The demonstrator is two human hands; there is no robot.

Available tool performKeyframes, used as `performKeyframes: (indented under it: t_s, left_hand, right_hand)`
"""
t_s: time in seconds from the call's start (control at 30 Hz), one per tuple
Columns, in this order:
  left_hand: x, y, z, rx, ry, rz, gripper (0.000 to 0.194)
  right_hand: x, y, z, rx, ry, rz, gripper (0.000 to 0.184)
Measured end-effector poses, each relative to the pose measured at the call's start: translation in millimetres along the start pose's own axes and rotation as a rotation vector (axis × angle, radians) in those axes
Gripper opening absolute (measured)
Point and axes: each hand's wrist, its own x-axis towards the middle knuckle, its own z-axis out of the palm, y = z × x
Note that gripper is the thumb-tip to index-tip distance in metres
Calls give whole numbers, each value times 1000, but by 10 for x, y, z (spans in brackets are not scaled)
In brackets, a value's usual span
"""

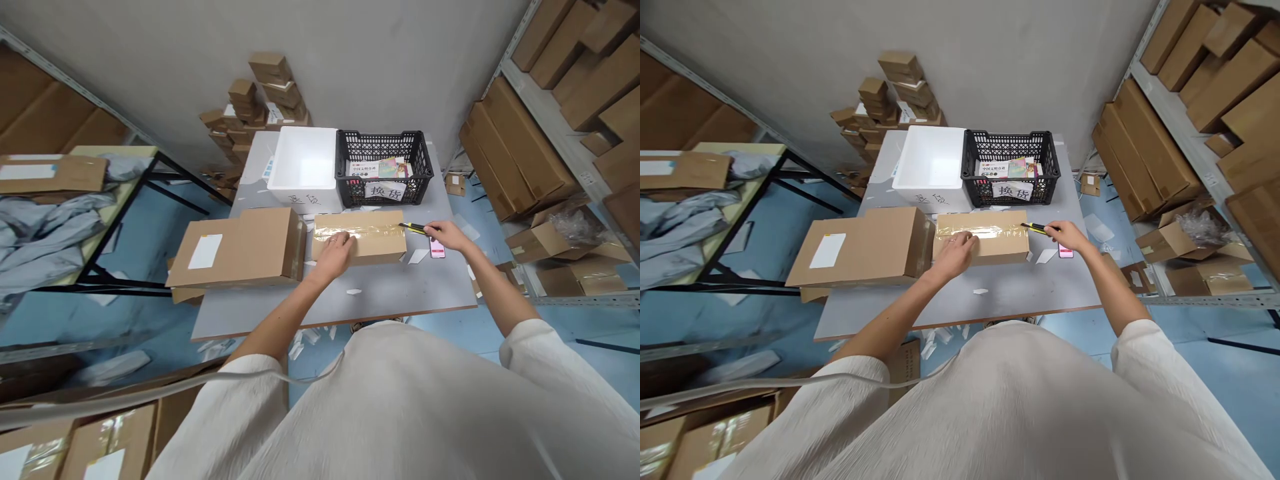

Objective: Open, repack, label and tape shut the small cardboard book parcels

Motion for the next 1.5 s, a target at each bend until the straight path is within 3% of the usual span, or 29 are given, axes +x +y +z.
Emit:
performKeyframes:
  t_s: [0.17,0.4,0.63,0.8,0.93,1.17,1.5]
  left_hand:
    - [276,282,-25,-84,6,129,69]
    - [535,474,22,-75,-60,200,105]
    - [886,410,57,-72,-127,133,93]
    - [1113,368,67,-76,-192,69,97]
    - [1115,361,84,-83,-213,57,90]
    - [986,357,141,-84,-142,129,75]
    - [1013,564,52,-55,-197,18,99]
  right_hand:
    - [-5,12,323,221,28,19,66]
    - [-48,236,346,418,48,48,71]
    - [-92,323,312,432,32,85,75]
    - [-88,350,305,458,31,118,75]
    - [-29,354,316,493,32,135,70]
    - [133,336,282,510,79,147,54]
    - [389,349,-51,310,-63,26,57]
